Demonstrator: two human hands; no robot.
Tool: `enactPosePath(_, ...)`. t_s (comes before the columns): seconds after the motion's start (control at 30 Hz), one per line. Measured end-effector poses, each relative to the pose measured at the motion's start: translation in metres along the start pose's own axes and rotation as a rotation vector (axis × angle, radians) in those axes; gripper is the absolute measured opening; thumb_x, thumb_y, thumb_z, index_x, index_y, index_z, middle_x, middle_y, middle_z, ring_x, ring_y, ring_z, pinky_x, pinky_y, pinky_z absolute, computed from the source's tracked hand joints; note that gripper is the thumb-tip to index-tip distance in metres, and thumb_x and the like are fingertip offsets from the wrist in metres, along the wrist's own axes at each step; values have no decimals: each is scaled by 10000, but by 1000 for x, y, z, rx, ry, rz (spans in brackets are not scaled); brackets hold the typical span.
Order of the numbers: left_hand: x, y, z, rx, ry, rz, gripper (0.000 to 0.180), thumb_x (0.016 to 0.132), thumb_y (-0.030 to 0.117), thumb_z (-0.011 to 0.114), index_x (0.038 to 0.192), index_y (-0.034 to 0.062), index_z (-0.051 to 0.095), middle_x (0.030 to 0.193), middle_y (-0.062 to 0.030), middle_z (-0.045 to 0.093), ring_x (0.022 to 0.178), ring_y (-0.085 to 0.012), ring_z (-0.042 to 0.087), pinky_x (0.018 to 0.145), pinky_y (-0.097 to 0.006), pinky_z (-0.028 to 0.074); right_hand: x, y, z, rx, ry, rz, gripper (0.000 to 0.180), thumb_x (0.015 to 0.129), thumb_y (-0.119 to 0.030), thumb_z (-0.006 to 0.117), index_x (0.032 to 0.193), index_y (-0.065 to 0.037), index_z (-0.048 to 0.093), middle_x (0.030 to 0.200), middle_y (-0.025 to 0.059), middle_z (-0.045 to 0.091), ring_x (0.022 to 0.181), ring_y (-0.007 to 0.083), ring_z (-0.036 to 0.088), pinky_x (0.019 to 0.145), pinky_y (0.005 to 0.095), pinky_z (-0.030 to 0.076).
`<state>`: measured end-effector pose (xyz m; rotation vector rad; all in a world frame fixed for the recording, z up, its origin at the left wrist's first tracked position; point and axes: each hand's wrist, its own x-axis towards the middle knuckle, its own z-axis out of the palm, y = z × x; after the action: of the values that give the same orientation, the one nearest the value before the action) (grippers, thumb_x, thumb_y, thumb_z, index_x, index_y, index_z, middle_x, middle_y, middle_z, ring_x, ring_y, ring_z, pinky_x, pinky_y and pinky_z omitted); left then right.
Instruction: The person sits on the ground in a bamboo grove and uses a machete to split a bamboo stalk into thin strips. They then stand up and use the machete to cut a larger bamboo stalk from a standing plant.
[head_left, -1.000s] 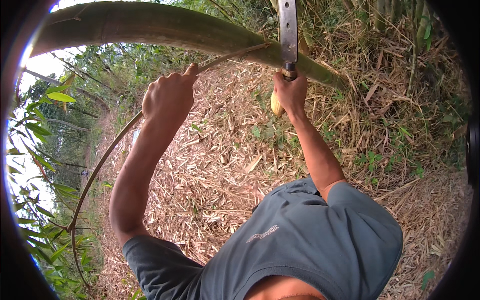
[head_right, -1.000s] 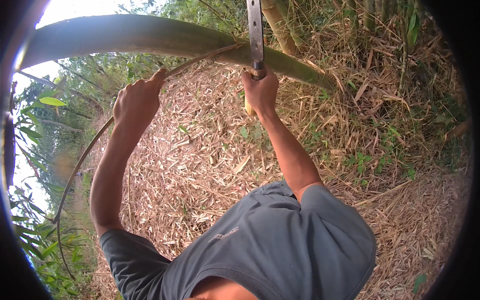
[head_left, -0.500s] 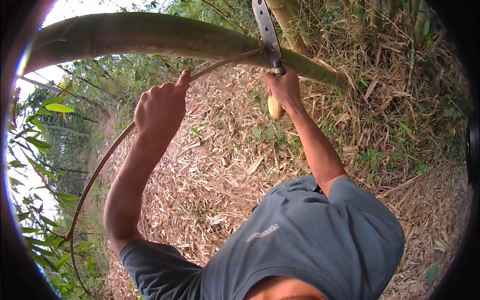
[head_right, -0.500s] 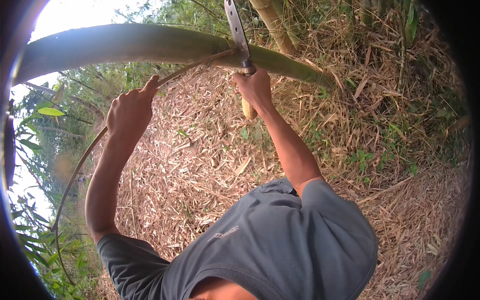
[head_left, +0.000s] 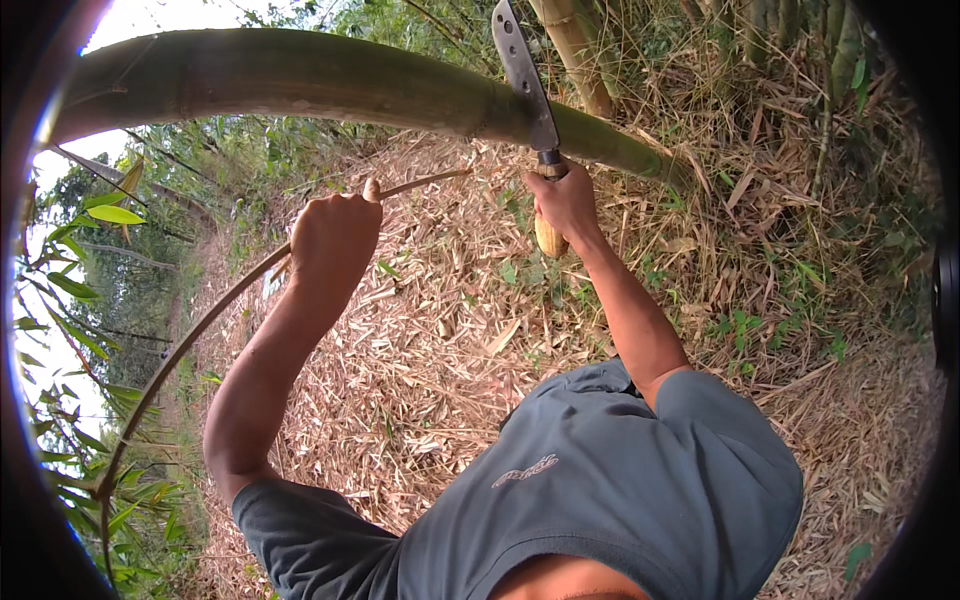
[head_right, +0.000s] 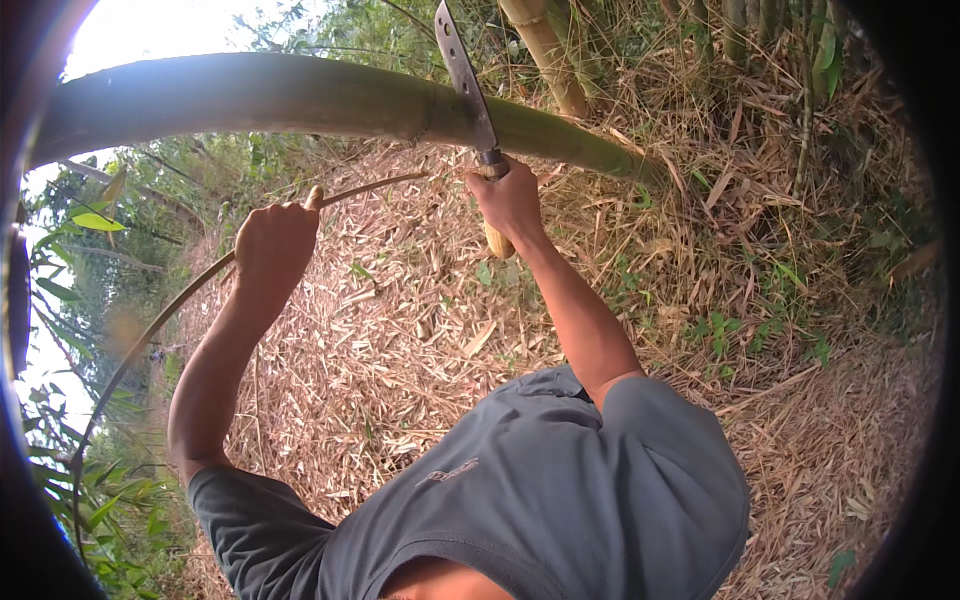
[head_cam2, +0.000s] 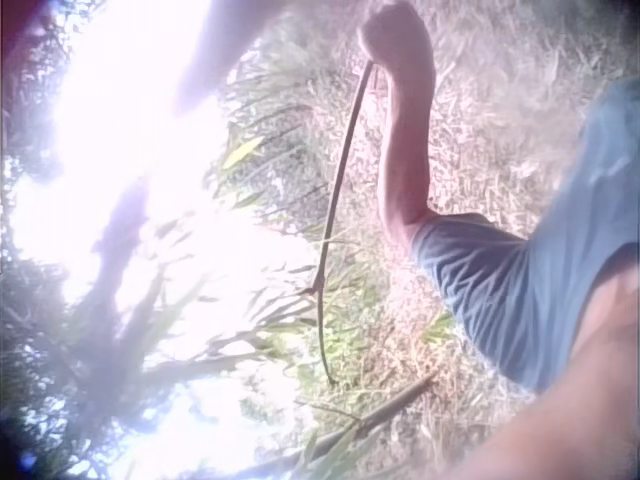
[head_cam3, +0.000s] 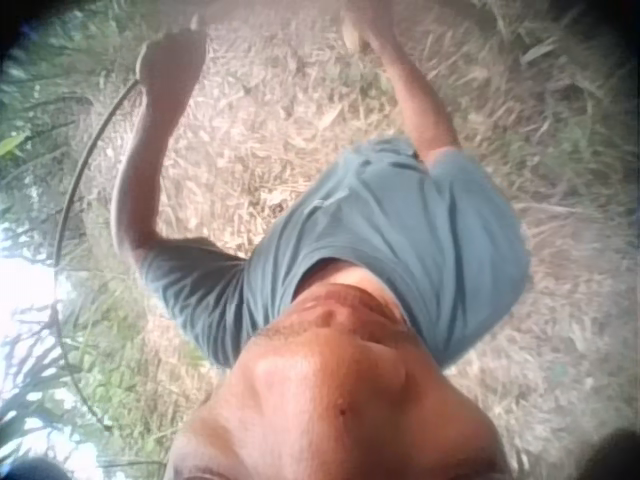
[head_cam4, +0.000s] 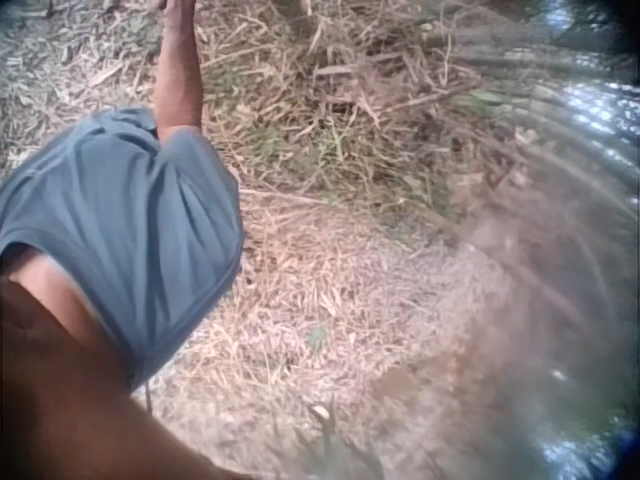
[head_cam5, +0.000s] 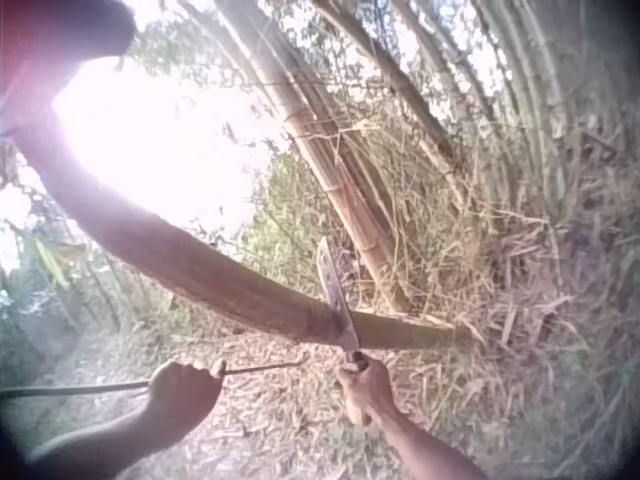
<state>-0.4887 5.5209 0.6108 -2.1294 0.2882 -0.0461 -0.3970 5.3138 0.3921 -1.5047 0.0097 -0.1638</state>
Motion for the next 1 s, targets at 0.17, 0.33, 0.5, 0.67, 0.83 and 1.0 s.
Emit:
enactPosePath(0.17,-28,-18,8,-176,-27,-149,449,1006,188,543,1445,282,531,860,-44,753,546,-168,685,447,-334,548,-7,5,-10,283,78,-74,75,858,-63,638,804,-36,594,566,25,573,474,108,542,486,294,452)
enactPosePath(0.33,-64,-16,11,-327,329,-170,429,1036,201,507,1451,310,520,796,-47,735,467,-143,622,376,-330,489,-11,-5,-30,287,213,-155,129,819,-91,681,762,-61,570,576,8,565,490,82,520,489,285,409)
enactPosePath(0.5,-37,-12,4,-392,249,-247,423,1036,186,493,1442,301,530,661,-61,675,438,-167,594,365,-355,460,-11,-10,-33,180,192,-181,161,808,-120,694,759,-51,558,583,-5,547,502,76,477,493,298,381)
enactPosePath(0.67,-25,-9,-13,-409,128,-269,388,1046,244,479,1424,291,547,648,-90,670,509,-232,668,413,-397,505,-17,-24,-28,110,122,-95,174,806,-125,698,763,-42,552,586,-5,530,521,80,479,505,308,387)
enactPosePath(0.83,-26,-9,-32,-378,124,-269,383,1047,246,473,1420,276,555,688,-107,686,583,-247,700,486,-412,551,-22,-34,-23,71,120,-129,181,805,-130,700,776,-29,553,586,6,516,523,91,477,506,313,389)
enactPosePath(1.0,-24,-5,-24,-344,120,-250,378,1056,255,454,1419,285,556,690,-88,675,561,-210,667,471,-374,541,-8,-39,-16,-60,71,-112,185,803,-135,699,770,-25,553,580,13,516,518,101,480,509,330,395)
